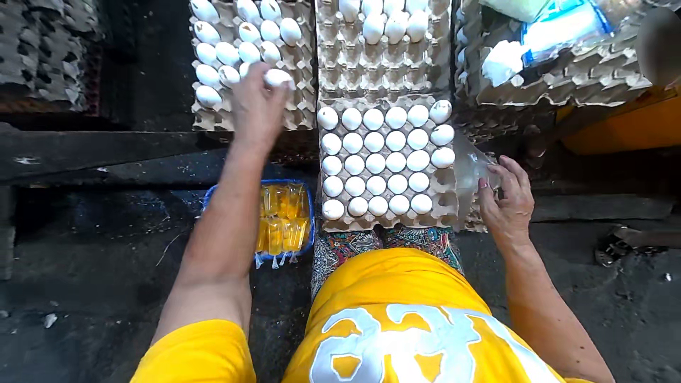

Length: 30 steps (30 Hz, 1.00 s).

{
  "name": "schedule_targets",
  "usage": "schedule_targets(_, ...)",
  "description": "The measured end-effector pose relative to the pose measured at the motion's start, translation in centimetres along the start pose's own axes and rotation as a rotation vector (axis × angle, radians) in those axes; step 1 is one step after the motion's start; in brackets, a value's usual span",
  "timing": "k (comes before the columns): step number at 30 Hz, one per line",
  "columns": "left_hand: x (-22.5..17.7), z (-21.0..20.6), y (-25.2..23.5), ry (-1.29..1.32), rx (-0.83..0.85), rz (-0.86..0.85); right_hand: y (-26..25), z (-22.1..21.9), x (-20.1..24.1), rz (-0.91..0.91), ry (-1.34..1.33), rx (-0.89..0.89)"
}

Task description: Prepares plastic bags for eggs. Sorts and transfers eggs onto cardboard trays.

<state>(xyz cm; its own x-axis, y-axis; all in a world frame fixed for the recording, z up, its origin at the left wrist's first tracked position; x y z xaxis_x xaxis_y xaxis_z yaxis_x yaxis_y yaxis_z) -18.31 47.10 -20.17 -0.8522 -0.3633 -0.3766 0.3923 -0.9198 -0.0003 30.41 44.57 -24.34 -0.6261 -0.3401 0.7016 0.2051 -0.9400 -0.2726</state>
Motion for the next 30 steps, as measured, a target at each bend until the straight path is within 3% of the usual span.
schedule_targets(3,-10.0,-2.4,5.4,0.135,0.110,-0.296,-0.2,-0.6,0.2,0.001,-0.010,0.018)
schedule_targets(7,-20.5,-9.5,12.5,0.135,0.377,-0.574,-0.2,0.0,1.2,0.029,-0.020,0.017)
schedule_targets(12,-24.7,-14.9,15.2,0.024,0.568,-0.640,-0.1,0.2,2.0,0.082,0.003,0.034)
schedule_targets(17,-25.8,-15.3,15.7,0.050,0.569,-0.698,-0.1,-0.2,1.8,0.078,-0.007,0.036)
schedule_targets(20,-24.4,-12.9,13.7,0.137,0.478,-0.638,-0.6,-0.4,2.4,0.096,-0.013,0.039)
schedule_targets(23,-19.1,-9.5,8.5,0.163,0.217,-0.513,-0.9,-0.3,2.5,0.095,-0.011,0.048)
schedule_targets(26,-9.4,-6.1,1.2,-0.031,0.042,-0.240,-1.0,-0.2,1.9,0.081,0.001,0.042)
schedule_targets(30,3.7,-2.7,-4.9,-0.177,0.072,0.188,-1.2,-0.8,1.6,0.071,0.008,0.046)
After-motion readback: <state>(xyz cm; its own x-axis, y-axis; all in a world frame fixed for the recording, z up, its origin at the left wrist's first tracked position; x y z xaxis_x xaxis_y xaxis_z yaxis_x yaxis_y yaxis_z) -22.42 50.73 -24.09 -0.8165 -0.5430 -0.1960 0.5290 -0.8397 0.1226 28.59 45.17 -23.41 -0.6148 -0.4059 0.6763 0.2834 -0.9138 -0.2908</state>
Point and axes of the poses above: each hand's wrist, its own y-axis away from the middle knuckle, its own z-axis out of the back of the hand, x = y × z, the point moved 10 cm from there along -y, towards the middle knuckle, and after that the axes turned 12 degrees about -y, right-handed, at the moved point
